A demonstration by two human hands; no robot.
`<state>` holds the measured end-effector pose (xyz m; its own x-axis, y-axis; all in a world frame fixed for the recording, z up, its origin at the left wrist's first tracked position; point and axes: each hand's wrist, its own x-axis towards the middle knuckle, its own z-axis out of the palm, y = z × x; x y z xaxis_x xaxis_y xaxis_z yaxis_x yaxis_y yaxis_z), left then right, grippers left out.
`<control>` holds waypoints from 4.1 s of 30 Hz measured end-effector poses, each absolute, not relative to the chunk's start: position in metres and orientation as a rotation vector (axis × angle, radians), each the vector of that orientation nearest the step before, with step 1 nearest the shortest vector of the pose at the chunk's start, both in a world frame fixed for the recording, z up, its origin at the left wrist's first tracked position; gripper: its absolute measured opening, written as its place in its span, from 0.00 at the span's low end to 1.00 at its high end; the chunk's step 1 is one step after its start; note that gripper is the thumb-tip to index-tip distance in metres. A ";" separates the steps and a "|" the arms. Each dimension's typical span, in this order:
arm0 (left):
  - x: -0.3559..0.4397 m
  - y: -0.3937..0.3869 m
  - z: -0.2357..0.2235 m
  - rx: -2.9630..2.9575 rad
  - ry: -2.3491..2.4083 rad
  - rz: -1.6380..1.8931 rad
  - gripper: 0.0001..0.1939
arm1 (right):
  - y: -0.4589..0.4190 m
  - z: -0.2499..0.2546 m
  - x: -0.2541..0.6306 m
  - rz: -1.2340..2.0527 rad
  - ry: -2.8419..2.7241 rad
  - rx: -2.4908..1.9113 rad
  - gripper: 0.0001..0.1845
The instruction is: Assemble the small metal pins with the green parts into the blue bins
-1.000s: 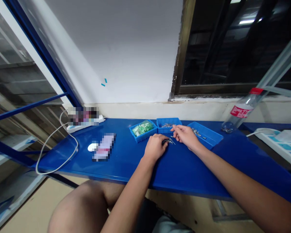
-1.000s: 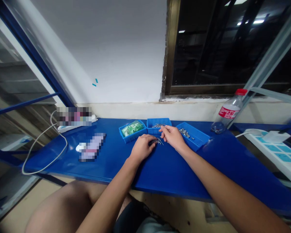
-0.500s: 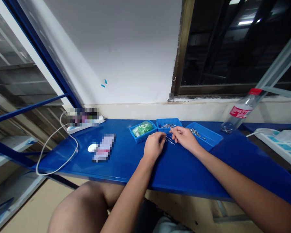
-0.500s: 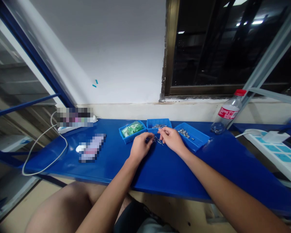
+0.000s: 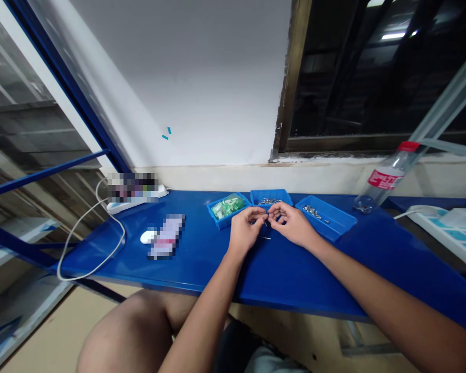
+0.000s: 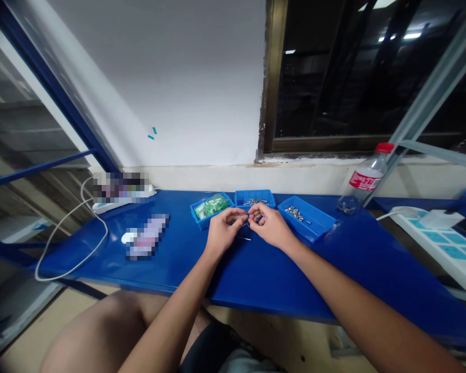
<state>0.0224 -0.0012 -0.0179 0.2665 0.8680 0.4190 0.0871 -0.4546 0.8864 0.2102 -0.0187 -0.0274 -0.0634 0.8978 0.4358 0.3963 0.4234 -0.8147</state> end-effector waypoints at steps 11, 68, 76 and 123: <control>0.025 -0.006 -0.013 1.892 0.922 1.290 0.10 | -0.029 -0.014 0.204 0.440 -1.752 -1.215 0.16; 0.022 -0.013 -0.006 2.009 0.967 1.262 0.15 | -0.024 -0.025 0.204 0.959 -1.527 -1.152 0.18; 0.022 -0.011 -0.016 2.537 0.986 0.964 0.15 | -0.011 -0.024 0.219 0.992 -1.270 -1.182 0.23; 0.020 -0.001 -0.020 2.177 1.096 1.324 0.09 | -0.017 -0.024 0.220 0.368 -1.695 -1.348 0.05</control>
